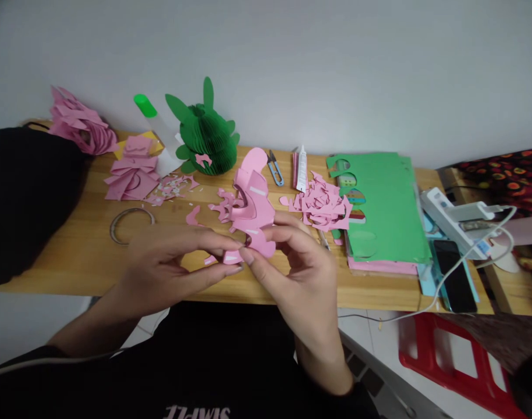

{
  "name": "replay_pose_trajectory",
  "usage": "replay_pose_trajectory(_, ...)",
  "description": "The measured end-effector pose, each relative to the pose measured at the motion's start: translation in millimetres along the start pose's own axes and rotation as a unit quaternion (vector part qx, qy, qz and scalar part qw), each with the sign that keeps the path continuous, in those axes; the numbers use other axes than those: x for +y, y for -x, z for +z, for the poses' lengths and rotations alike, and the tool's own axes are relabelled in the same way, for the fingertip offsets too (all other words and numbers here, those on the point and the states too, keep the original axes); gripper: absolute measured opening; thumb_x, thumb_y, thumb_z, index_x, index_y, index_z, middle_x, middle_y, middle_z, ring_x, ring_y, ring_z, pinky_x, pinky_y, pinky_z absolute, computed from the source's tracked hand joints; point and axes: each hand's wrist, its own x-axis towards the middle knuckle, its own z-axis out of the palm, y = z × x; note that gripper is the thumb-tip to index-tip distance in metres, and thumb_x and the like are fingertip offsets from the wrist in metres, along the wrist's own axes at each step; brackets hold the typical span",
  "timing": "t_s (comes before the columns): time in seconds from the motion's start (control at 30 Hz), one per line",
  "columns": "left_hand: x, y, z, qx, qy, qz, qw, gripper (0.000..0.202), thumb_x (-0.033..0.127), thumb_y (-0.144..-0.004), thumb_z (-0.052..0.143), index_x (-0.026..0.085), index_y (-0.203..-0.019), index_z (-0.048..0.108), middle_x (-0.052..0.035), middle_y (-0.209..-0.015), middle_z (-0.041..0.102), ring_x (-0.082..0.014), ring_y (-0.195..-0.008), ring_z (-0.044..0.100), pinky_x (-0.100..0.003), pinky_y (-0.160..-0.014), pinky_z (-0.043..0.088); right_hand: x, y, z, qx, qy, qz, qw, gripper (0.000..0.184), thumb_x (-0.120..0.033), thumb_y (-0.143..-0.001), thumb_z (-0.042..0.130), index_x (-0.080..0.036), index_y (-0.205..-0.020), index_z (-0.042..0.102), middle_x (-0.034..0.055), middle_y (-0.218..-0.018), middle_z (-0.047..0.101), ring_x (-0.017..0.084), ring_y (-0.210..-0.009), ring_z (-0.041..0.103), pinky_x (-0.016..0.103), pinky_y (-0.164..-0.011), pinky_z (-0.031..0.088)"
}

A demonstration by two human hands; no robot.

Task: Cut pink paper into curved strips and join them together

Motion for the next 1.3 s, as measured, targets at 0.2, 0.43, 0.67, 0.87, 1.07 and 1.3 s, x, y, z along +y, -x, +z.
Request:
replay_pose_trajectory(0.2,0,2,0.0,-0.013,0.022,-0.044,0.999,0.011,0.014,-0.079,0.073,0.020,-0.088,0.071,0.0030,-0.075,0.076,-0.0098,-0.061,0.068,-0.018,-0.062,0.056,0,1,0,0.009,0.024,-0.010,1.000,0.018,-0.015,-0.074,0.079,-0.026,-0.086,0.071,0.0017,-0.101,0.071,0.019,-0.095,0.068,0.033,-0.082,0.058)
replay_pose_trajectory(0.43,0,4,-1.2,-0.016,0.046,-0.058,0.997,0.009,0.014,-0.085,0.065,0.019,-0.090,0.071,0.0012,-0.080,0.077,-0.0108,-0.068,0.070,-0.019,-0.066,0.056,-2,0,2,0.010,0.041,-0.023,0.999,0.018,-0.014,-0.074,0.079,-0.026,-0.085,0.071,0.0007,-0.099,0.071,0.019,-0.094,0.068,0.033,-0.084,0.057)
replay_pose_trajectory(0.67,-5,7,2.0,-0.001,0.014,-0.048,0.999,0.013,0.009,-0.084,0.062,0.018,-0.086,0.071,0.0018,-0.078,0.077,-0.0105,-0.070,0.071,-0.018,-0.066,0.054,7,-2,2,-0.006,0.019,-0.026,0.999,0.015,-0.017,-0.078,0.076,-0.027,-0.088,0.073,0.0008,-0.100,0.069,0.016,-0.092,0.065,0.029,-0.081,0.055)
replay_pose_trajectory(0.87,-5,6,4.8,0.005,-0.007,-0.042,0.999,0.015,0.007,-0.084,0.060,0.019,-0.087,0.068,0.0012,-0.079,0.076,-0.0111,-0.068,0.071,-0.018,-0.062,0.055,12,-7,5,0.041,-0.007,-0.041,0.998,0.005,-0.024,-0.084,0.071,-0.026,-0.081,0.074,0.0004,-0.084,0.068,0.015,-0.082,0.064,0.027,-0.074,0.053)
replay_pose_trajectory(1.07,-4,7,4.1,0.022,0.056,-0.070,0.996,0.011,0.012,-0.083,0.061,0.021,-0.085,0.056,0.0046,-0.072,0.065,-0.0084,-0.063,0.065,-0.016,-0.060,0.055,13,-5,8,0.054,-0.041,-0.050,0.996,0.012,-0.018,-0.083,0.071,-0.029,-0.082,0.075,-0.0020,-0.082,0.068,0.011,-0.079,0.063,0.021,-0.069,0.050)
replay_pose_trajectory(1.3,-11,-1,-6.9,0.003,0.036,-0.069,0.997,0.014,0.022,-0.082,0.069,0.024,-0.092,0.060,0.0027,-0.081,0.071,-0.0131,-0.072,0.071,-0.021,-0.063,0.059,9,-1,9,0.037,-0.056,-0.051,0.996,0.012,-0.016,-0.084,0.070,-0.028,-0.083,0.075,-0.0021,-0.083,0.068,0.011,-0.080,0.062,0.021,-0.071,0.049)
